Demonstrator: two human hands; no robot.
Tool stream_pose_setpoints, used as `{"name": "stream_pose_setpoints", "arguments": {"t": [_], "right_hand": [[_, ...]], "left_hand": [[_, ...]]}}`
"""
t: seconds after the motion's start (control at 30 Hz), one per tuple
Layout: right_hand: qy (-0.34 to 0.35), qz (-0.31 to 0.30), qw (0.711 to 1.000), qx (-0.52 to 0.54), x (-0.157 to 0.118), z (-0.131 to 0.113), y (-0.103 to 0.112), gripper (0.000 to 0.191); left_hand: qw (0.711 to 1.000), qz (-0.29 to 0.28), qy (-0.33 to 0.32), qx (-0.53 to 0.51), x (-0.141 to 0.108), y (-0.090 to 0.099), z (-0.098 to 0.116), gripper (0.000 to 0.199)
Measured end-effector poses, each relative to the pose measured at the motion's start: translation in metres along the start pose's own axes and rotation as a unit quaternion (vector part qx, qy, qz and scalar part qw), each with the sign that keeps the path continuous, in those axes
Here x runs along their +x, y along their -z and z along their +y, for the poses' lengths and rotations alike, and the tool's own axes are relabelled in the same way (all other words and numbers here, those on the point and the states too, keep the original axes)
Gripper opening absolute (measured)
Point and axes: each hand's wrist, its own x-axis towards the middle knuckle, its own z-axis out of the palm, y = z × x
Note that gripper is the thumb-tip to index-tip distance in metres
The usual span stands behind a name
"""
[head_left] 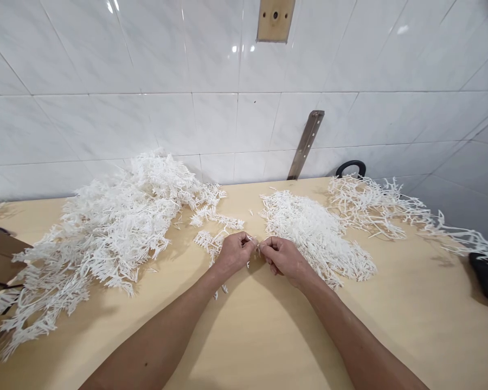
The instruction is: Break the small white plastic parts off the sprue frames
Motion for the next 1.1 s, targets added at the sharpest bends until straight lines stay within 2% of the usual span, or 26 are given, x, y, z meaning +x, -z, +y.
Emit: {"name": "stream_pose_setpoints", "arguments": {"t": [0.13,0.27,0.43,0.53,0.63,0.8,0.87,0.93,1.0,1.07,1.1], "right_hand": [[-0.004,0.002,1.0,0.002,0.0,-0.001,-0.001,0.019],[-0.009,0.019,0.999,-0.047,-0.001,-0.007,-0.003,0.015],[-0.008,0.059,0.988,-0.145,-0.004,-0.015,-0.01,0.011],[0.024,0.152,0.959,-0.239,-0.004,-0.017,-0.007,0.011],[0.052,0.239,0.927,-0.285,-0.004,-0.018,0.006,0.011],[0.105,0.331,0.904,-0.249,-0.002,-0.018,0.03,0.016],[0.128,0.358,0.889,-0.256,-0.001,-0.016,0.036,0.02],[0.159,0.382,0.869,-0.27,-0.001,-0.015,0.04,0.022],[0.191,0.399,0.852,-0.28,-0.002,-0.016,0.04,0.024],[0.201,0.395,0.854,-0.273,-0.004,-0.017,0.037,0.026],[0.192,0.379,0.866,-0.262,-0.005,-0.018,0.035,0.027]], "left_hand": [[1.0,0.0,-0.022,0.005,-0.002,-0.001,0.0,0.021],[0.993,0.042,-0.09,0.07,-0.006,-0.004,-0.004,0.015],[0.943,0.066,-0.248,0.21,-0.012,-0.005,-0.006,0.015],[0.919,0.082,-0.296,0.249,-0.013,-0.003,-0.004,0.021],[0.912,0.082,-0.297,0.272,-0.015,-0.003,-0.001,0.02],[0.884,-0.052,-0.296,0.357,-0.023,-0.007,0.003,0.014],[0.876,-0.088,-0.29,0.376,-0.026,-0.008,0.005,0.016],[0.882,-0.105,-0.281,0.364,-0.028,-0.008,0.008,0.021],[0.902,-0.104,-0.269,0.32,-0.03,-0.008,0.01,0.027],[0.924,-0.09,-0.254,0.272,-0.031,-0.008,0.011,0.033],[0.93,-0.084,-0.249,0.258,-0.031,-0.009,0.011,0.035]]}}
